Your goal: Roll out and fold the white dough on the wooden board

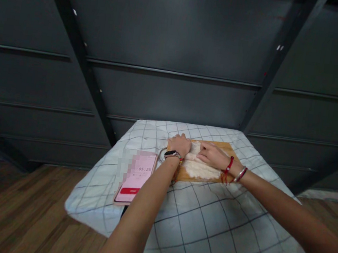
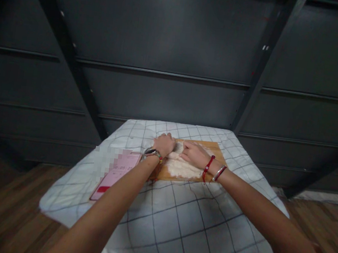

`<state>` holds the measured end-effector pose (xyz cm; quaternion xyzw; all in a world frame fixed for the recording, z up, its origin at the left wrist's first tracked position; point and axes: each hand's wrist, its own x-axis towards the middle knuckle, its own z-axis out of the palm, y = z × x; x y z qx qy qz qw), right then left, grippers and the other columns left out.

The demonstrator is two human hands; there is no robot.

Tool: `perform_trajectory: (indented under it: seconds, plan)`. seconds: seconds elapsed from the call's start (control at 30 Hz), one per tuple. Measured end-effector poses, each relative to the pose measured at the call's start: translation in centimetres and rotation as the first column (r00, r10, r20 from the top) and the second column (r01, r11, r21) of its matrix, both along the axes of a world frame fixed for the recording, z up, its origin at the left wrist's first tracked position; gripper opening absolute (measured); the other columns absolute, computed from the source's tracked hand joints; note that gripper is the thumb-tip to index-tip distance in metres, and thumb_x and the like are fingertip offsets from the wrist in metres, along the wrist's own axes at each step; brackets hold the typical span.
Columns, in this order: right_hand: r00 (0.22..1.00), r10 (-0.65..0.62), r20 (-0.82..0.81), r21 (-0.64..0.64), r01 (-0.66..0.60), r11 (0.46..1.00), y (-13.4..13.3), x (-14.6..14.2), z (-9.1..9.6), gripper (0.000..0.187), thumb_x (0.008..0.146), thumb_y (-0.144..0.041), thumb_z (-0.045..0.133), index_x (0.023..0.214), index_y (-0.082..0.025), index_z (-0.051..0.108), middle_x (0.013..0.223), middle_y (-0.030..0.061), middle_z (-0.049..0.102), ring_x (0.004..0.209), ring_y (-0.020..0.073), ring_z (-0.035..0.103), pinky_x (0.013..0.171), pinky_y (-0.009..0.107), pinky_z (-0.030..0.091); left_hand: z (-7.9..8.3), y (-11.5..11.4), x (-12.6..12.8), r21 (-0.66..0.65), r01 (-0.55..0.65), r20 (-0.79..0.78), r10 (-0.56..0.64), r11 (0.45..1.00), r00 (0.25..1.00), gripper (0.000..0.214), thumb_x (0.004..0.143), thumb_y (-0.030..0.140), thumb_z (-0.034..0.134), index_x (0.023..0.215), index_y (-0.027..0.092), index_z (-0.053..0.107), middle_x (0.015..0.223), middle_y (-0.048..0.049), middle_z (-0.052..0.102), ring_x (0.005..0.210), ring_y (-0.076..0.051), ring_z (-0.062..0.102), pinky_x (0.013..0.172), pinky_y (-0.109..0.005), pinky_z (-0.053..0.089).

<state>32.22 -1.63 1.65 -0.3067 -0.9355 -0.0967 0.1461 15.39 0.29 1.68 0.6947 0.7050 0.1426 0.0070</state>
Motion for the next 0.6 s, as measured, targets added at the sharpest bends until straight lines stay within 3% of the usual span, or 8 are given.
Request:
perform_trajectory:
  seconds: [0.37, 0.5, 0.6]
  plan:
    - [0.996, 0.026, -0.085, -0.126, -0.037, 0.991, 1.0, 0.4, 0.3, 0.025, 0.089, -0.024, 0.047, 0.073, -0.015, 0.064, 0.083, 0.0056, 0.053, 0.076, 0.0154, 0.051, 0.074, 0.029, 0.043, 0.3, -0.4, 0.1, -0.010, -0.023, 0.022, 0.024, 1.000, 0.999, 0.041, 0.090, 0.032, 0.026, 0.115, 0.012, 0.052, 0.113, -0.0175, 0.057, 0.107, -0.031, 0.054, 0.089, -0.048, 0.037]
    - [0.976, -0.132, -0.173, -0.176, 0.101, 0.979, 2.2, 2.8, 0.5, 0.024, 0.086, -0.035, 0.053, 0.091, -0.016, 0.067, 0.092, 0.0072, 0.054, 0.086, 0.0177, 0.054, 0.080, 0.029, 0.044, 0.4, -0.6, 0.0, -0.026, -0.011, 0.023, 0.012, 1.000, 1.000, 0.042, 0.091, 0.032, 0.025, 0.116, 0.013, 0.051, 0.116, -0.0181, 0.056, 0.109, -0.030, 0.052, 0.090, -0.047, 0.036]
    - [0.950, -0.301, -0.082, -0.236, 0.275, 0.932, 3.7, 4.9, 0.4, 0.048, 0.078, -0.044, 0.062, 0.114, -0.013, 0.060, 0.104, 0.0120, 0.055, 0.100, 0.0232, 0.052, 0.088, 0.034, 0.043, 0.4, -0.5, 0.0, -0.034, -0.004, 0.025, 0.005, 0.999, 1.000, 0.042, 0.091, 0.032, 0.024, 0.116, 0.014, 0.051, 0.114, -0.0175, 0.056, 0.107, -0.031, 0.054, 0.088, -0.048, 0.037]
